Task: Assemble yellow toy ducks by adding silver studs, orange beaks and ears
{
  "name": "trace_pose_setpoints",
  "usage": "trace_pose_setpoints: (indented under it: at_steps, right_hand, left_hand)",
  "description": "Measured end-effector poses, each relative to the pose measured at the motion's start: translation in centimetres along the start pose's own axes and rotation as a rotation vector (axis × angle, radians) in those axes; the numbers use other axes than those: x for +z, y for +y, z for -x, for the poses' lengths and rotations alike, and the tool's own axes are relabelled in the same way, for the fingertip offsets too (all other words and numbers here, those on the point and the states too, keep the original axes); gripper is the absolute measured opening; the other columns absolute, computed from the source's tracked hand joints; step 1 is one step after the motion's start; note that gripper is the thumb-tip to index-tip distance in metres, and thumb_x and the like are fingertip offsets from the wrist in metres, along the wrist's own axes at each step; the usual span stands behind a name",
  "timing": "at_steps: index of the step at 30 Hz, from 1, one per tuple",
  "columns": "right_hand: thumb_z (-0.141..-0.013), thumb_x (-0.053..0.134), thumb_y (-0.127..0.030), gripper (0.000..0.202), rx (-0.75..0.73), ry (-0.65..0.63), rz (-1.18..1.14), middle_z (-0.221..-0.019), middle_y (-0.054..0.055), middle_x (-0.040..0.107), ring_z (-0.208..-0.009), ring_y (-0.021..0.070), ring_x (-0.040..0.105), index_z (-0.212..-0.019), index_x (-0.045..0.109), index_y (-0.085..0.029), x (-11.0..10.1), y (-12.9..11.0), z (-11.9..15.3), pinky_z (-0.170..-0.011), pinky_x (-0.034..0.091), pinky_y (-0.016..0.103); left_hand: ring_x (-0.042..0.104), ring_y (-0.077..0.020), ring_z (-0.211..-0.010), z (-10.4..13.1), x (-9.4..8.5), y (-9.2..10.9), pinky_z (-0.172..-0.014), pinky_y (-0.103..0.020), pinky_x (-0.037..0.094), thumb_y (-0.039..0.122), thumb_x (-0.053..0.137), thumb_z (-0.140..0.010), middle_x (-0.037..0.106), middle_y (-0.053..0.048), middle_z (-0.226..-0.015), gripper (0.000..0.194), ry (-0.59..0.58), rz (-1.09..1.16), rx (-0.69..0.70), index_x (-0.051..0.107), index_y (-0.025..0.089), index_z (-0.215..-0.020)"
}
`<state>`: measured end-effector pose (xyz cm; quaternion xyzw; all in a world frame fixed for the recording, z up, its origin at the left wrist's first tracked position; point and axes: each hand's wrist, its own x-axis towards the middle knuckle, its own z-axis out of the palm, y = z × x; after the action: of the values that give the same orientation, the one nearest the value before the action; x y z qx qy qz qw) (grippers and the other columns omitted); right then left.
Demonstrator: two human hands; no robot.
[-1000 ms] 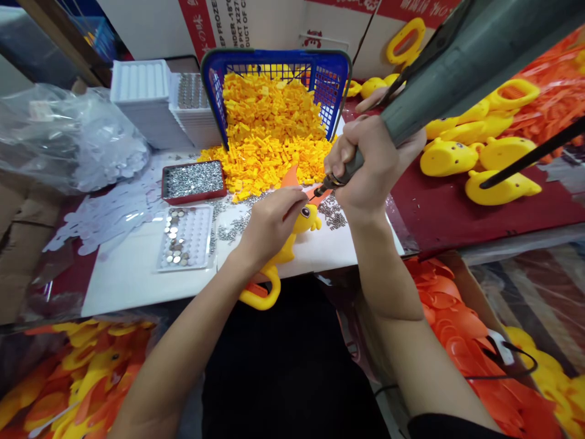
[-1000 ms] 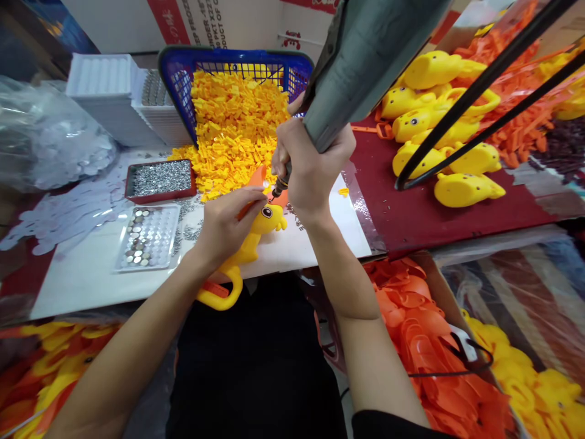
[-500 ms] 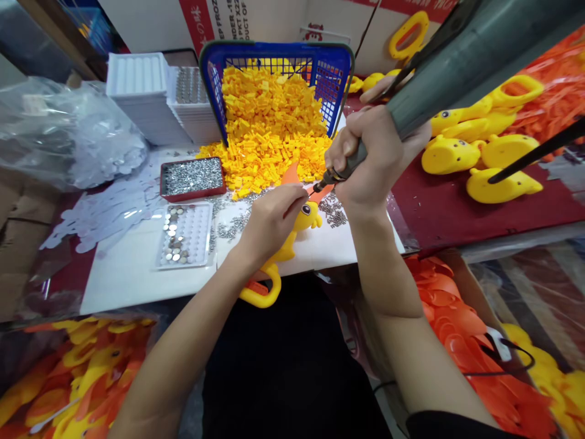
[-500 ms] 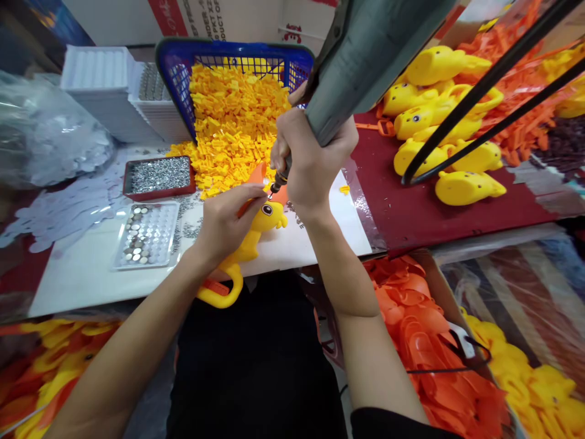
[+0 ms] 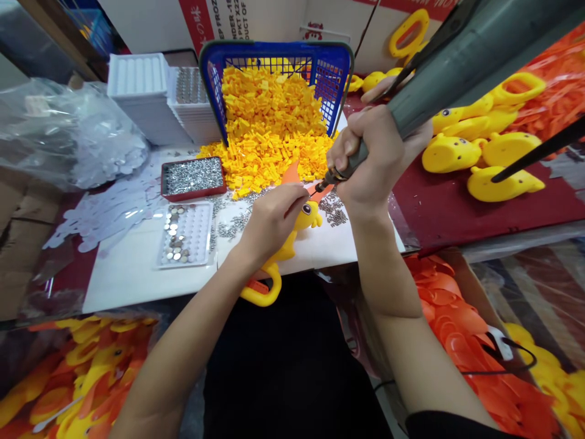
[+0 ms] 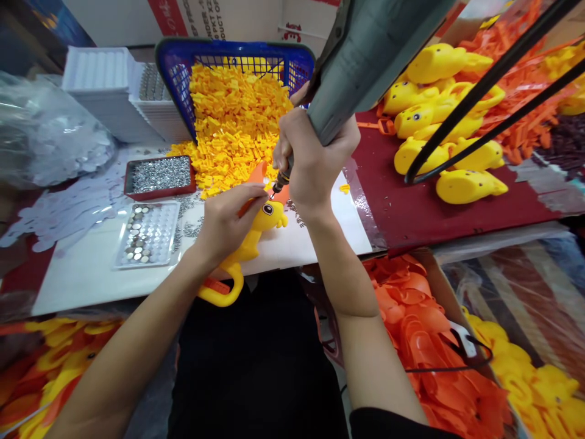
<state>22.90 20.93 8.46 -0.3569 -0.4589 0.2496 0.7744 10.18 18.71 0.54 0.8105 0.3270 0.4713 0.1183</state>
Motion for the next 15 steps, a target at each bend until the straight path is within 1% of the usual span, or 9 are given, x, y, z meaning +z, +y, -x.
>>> trace_pose_setpoints:
  at_steps: [5,9,13,15]
  right_hand:
    - [-0.072,0.059,-0.014,0.020,0.003,-0.013,-0.019,-0.048,-0.009,0.033,-0.035,0.0111,0.032,-0.078,0.050,-0.030,0.4,-0.2,0.2,-0.037,0.026,0.029]
    - [-0.072,0.060,-0.018,0.017,0.071,-0.030,0.053,-0.054,-0.008,0.039,-0.036,0.0110,0.035,-0.074,0.048,-0.030,0.9,-0.4,0.3,-0.038,0.030,0.031]
    - [-0.070,0.065,-0.019,0.020,0.104,-0.071,-0.016,-0.048,-0.009,0.037,-0.036,0.0115,0.034,-0.071,0.049,-0.031,1.0,-0.5,0.2,-0.038,0.027,0.031]
    - [-0.070,0.071,-0.024,0.024,0.117,-0.094,-0.025,-0.048,-0.009,0.037,-0.036,0.0115,0.034,-0.071,0.049,-0.031,0.9,-0.5,0.2,-0.038,0.027,0.032]
  left_hand:
    - [0.074,-0.0171,-0.090,0.1,0.0,0.1,-0.082,-0.029,0.056,0.017,0.057,-0.098,0.079,-0.004,-0.097,0.011,-0.028,-0.002,-0.046,0.068,0.020,-0.096]
    - [0.075,-0.0172,-0.090,0.1,-0.1,0.2,-0.081,-0.028,0.056,0.017,0.058,-0.098,0.079,-0.004,-0.098,0.010,-0.024,-0.004,-0.056,0.068,0.020,-0.096]
    - [0.075,-0.0170,-0.089,0.1,-0.1,0.4,-0.079,-0.027,0.055,0.017,0.057,-0.098,0.079,-0.004,-0.098,0.011,-0.017,-0.007,-0.055,0.068,0.020,-0.096]
    - [0.075,-0.0168,-0.087,0.1,-0.1,0.4,-0.079,-0.027,0.055,0.017,0.057,-0.098,0.079,-0.004,-0.096,0.011,-0.018,-0.013,-0.054,0.068,0.020,-0.096]
